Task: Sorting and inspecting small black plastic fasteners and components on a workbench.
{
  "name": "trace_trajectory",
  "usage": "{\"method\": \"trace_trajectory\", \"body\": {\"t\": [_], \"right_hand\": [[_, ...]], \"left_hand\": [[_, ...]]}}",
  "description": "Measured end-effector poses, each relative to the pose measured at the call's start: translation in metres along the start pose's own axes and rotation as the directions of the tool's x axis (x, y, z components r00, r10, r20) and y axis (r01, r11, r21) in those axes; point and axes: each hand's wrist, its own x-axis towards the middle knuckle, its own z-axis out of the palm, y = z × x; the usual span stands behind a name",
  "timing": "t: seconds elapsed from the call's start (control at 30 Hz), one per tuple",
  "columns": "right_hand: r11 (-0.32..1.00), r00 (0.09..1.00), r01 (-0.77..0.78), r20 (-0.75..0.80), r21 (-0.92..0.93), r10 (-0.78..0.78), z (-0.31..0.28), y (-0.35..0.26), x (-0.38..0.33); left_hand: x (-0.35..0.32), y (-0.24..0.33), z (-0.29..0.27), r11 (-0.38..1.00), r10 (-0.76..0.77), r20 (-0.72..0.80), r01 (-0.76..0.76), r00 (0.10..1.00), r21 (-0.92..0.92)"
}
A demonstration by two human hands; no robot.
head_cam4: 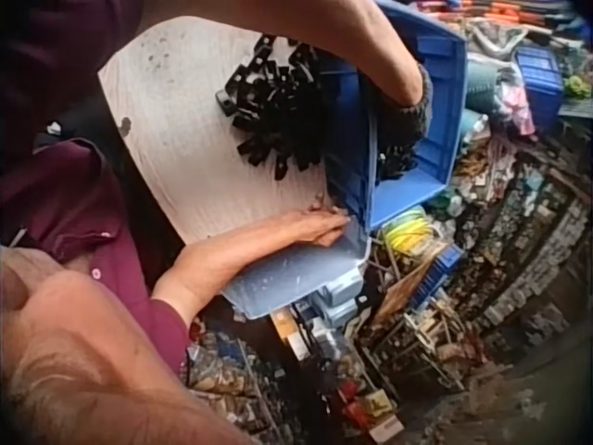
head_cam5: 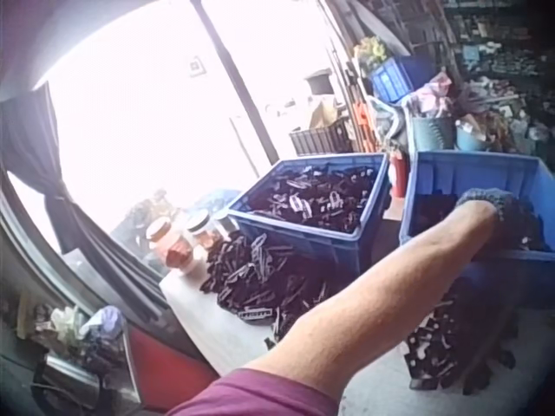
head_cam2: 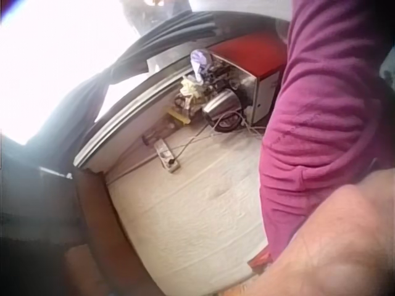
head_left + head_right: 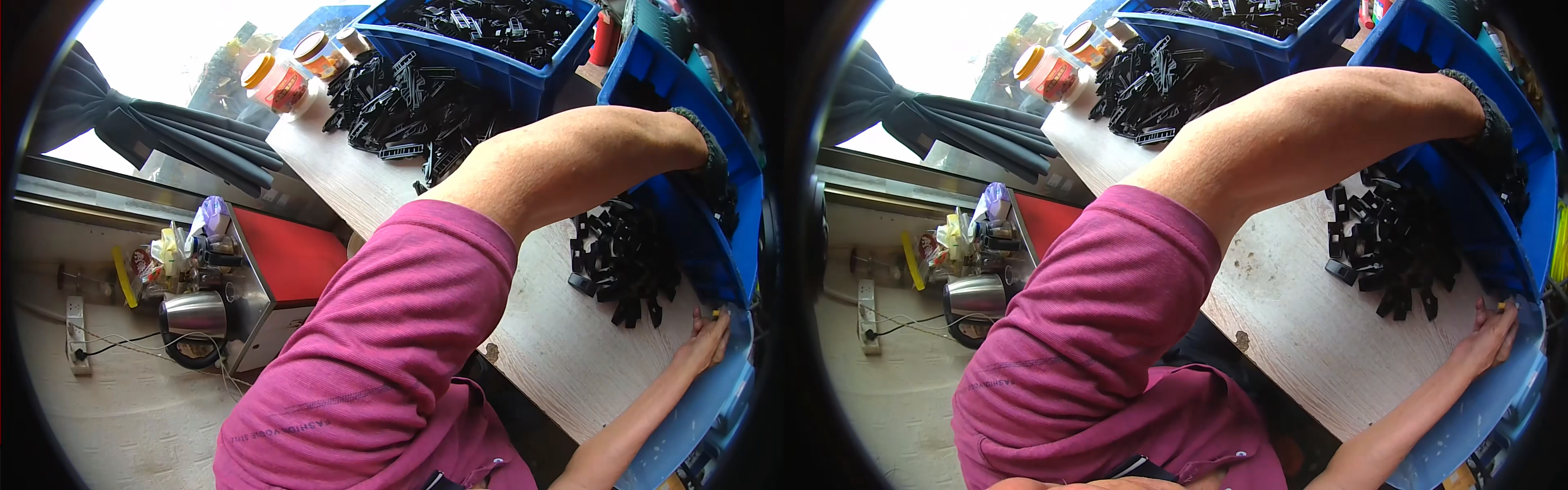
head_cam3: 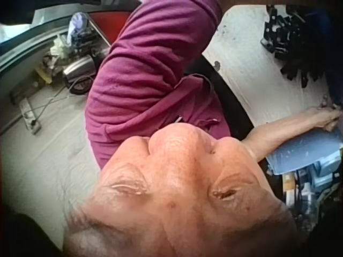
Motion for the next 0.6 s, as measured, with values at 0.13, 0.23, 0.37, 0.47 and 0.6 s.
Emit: {"method": "trace_trajectory", "body": {"t": [0.13, 0.23, 0.37, 0.47, 0.6], "right_hand": [[0.994, 0.997, -0.013, 0.075, 0.108, 0.005, 0.041, -0.031, -0.022], [0.986, 0.977, -0.029, 0.215, 0.166, -0.008, 0.078, -0.022, -0.037], [1.000, 0.999, -0.016, -0.050, 0.011, 0.016, -0.011, -0.013, 0.007], [0.999, 0.999, 0.002, 0.032, 0.036, -0.004, 0.001, -0.019, 0.000], [0.996, 0.998, -0.039, 0.055, 0.085, 0.034, 0.029, -0.019, -0.015]], "left_hand": [[0.011, -0.039, -0.065, 0.993, -0.094, -0.102, 0.100, 0.990, 0.064], [-0.024, -0.082, -0.107, 0.966, -0.203, -0.152, 0.223, 0.967, 0.131], [-0.087, 0.034, -0.076, 0.998, 0.051, -0.141, -0.055, 0.989, -0.026], [-0.170, 0.046, -0.122, 0.999, 0.041, -0.195, -0.040, 0.980, 0.008], [-0.210, 0.039, -0.139, 0.998, 0.065, -0.365, -0.058, 0.929, 0.030]]}}
